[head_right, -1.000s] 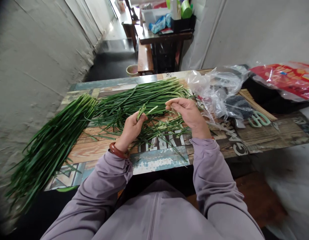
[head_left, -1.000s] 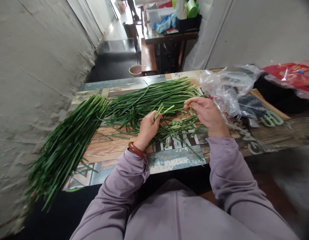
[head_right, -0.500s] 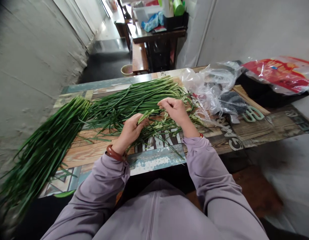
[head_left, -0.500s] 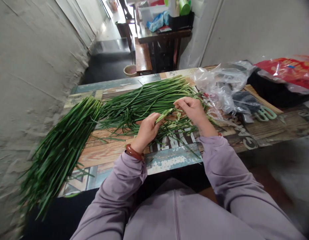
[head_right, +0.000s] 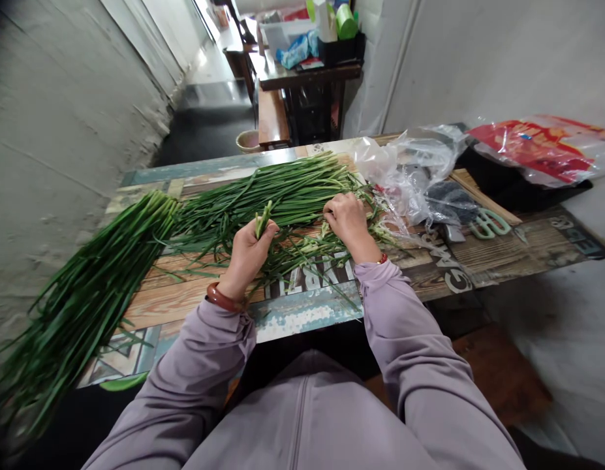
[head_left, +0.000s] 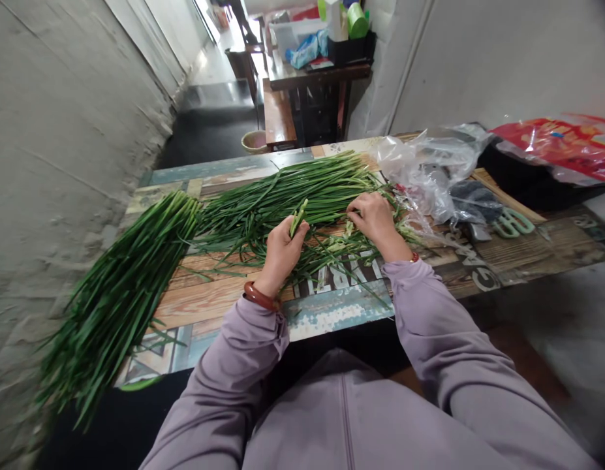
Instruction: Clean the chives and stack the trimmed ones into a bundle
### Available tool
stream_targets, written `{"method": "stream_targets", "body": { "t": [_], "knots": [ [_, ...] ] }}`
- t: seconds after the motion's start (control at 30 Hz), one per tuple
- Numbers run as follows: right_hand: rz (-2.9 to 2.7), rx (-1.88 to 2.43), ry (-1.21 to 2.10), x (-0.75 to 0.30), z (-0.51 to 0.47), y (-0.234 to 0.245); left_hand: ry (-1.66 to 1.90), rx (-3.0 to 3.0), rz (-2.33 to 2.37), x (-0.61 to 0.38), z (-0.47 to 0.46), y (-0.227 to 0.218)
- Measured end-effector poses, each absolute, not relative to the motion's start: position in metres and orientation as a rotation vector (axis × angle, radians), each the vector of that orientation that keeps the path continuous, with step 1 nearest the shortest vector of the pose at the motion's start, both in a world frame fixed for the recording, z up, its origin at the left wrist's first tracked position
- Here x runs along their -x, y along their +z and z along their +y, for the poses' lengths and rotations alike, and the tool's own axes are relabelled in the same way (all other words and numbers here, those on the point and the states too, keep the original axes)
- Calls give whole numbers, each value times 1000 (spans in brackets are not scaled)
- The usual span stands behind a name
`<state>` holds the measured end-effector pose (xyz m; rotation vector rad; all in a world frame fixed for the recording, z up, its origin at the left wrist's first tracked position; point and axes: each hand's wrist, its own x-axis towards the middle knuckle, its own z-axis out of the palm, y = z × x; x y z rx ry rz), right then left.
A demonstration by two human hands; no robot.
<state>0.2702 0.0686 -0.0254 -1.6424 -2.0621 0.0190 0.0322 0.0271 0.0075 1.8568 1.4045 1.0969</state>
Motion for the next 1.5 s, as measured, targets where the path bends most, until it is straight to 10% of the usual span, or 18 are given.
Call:
{"method": "stream_targets", "body": {
  "t": [0.57, 0.83, 1.5],
  "knots": [
    [-1637, 1170, 885, -246, 47, 2, 1453, -2052, 1146, -32, 21, 13],
    [-1708, 1121, 905, -236, 46, 2, 794, -2288, 1124, -35, 21, 1],
    [-2084, 1386, 256, -235, 59, -28, 1400, -1938, 1521, -21, 28, 11]
  ]
}}
